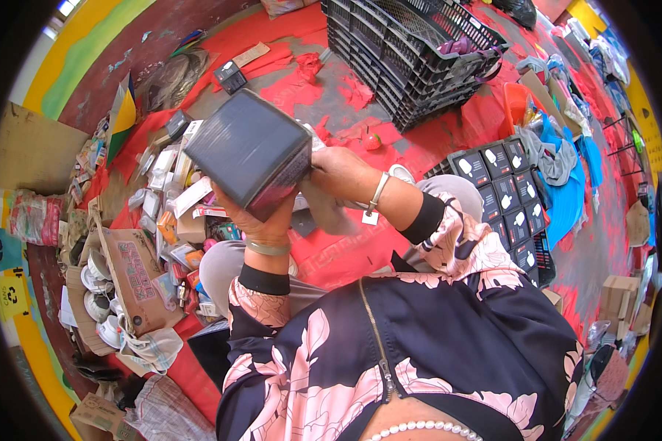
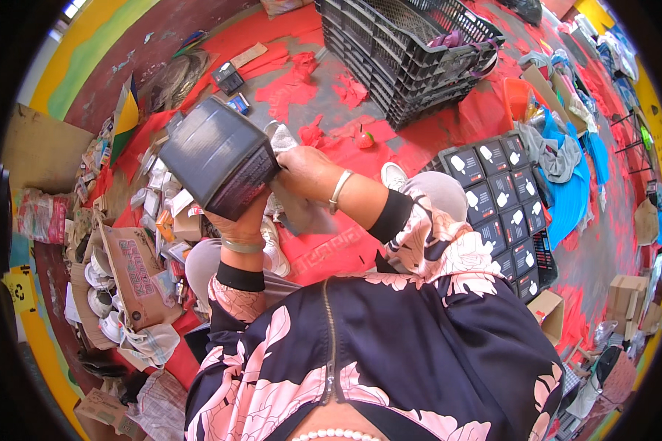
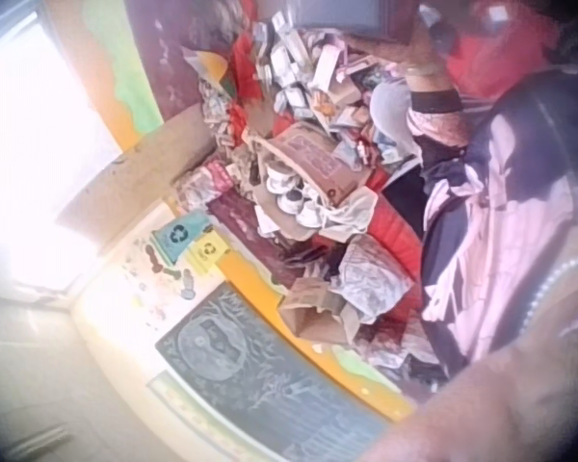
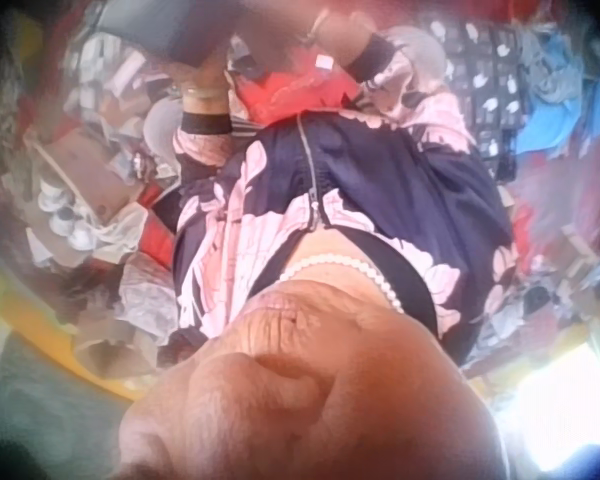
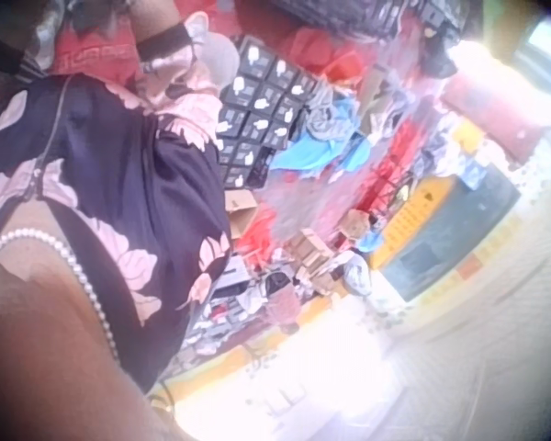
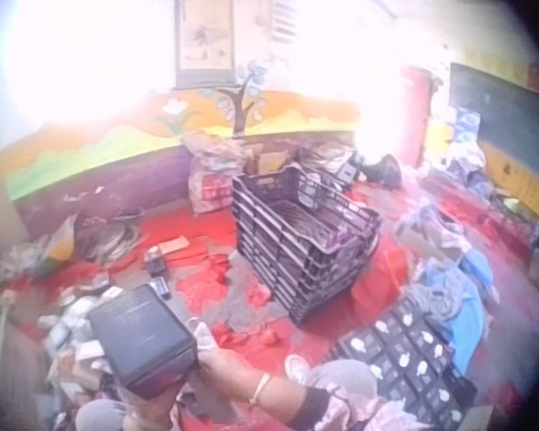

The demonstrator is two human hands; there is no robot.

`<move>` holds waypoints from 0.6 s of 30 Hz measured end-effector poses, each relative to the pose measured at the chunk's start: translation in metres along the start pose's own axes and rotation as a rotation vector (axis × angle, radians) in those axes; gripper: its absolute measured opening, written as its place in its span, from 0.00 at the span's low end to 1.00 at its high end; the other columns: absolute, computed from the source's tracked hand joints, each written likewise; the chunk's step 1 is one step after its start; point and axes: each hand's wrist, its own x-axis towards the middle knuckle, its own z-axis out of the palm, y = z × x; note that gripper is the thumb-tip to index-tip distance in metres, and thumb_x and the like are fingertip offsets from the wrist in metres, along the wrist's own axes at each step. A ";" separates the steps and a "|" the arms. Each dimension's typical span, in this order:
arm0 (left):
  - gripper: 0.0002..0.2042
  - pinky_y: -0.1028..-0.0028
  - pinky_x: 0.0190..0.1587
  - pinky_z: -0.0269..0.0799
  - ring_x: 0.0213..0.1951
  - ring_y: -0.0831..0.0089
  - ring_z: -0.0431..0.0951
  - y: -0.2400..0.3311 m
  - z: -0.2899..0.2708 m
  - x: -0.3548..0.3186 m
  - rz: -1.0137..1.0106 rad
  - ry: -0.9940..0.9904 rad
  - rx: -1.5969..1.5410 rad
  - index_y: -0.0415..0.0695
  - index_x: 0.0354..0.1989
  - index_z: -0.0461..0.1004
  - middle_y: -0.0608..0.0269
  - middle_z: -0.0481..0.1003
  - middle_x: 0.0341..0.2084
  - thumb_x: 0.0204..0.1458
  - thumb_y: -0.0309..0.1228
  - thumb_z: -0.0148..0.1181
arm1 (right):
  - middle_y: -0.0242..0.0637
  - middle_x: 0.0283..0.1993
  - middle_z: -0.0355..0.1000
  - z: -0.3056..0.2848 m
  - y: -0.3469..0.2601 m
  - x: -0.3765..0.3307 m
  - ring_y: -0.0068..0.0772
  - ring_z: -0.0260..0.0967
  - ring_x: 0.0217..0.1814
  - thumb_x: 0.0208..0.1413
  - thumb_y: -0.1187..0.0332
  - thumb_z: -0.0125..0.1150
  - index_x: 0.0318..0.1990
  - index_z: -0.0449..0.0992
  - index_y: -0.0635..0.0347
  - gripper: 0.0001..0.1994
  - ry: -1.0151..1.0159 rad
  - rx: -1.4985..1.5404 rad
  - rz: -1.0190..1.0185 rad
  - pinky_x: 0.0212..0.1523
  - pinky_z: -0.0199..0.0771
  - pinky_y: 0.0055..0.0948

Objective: The person cleans various small boxes using a cloth by hand and then places them into a larger plastic crate.

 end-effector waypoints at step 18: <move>0.20 0.64 0.49 0.70 0.43 0.65 0.75 -0.023 0.018 -0.024 -0.104 0.042 0.188 0.42 0.49 0.69 0.60 0.74 0.42 0.54 0.43 0.52 | 0.57 0.67 0.47 -0.103 -0.034 -0.066 0.50 0.43 0.71 0.36 0.46 0.71 0.68 0.40 0.59 0.57 0.062 0.325 0.067 0.66 0.46 0.35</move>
